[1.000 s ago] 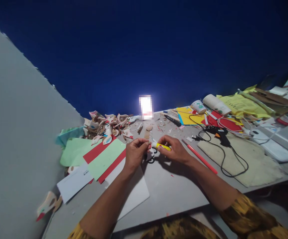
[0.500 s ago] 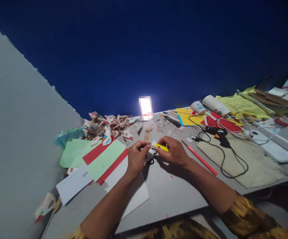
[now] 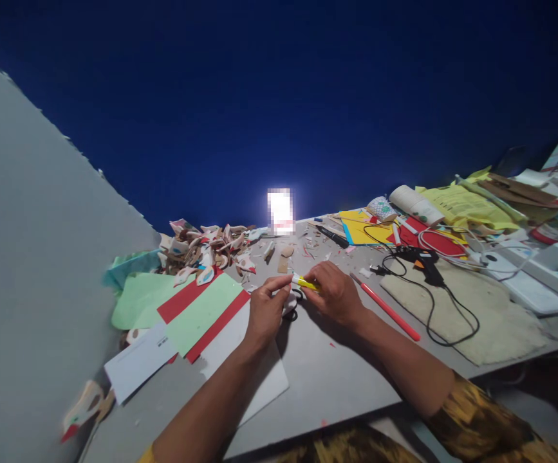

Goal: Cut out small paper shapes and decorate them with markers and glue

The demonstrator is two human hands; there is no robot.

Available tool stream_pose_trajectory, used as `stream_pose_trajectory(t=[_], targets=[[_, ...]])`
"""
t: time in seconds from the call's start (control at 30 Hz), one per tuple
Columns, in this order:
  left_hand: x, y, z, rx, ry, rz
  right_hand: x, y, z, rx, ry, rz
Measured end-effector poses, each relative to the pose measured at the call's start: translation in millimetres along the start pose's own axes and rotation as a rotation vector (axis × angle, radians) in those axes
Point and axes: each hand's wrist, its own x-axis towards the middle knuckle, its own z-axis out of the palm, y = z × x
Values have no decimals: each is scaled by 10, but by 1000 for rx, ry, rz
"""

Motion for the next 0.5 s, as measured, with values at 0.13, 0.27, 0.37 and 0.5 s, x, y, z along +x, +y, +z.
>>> stream_pose_trajectory(t=[0.13,0.27,0.37,0.5], targets=[[-7,-93,-15,-137,-23,-130,3,-57,-36,-124,26,-50],[7,-150,-23,-188,-43,-212,13,-125,-78,-197,52,-74],[14,-131,-17,-218,-61,-233,18,-162,-98,-227,64,-81],[10,-98,-2,-218,-65,-236,17,-157,-83,-231,67,-70]])
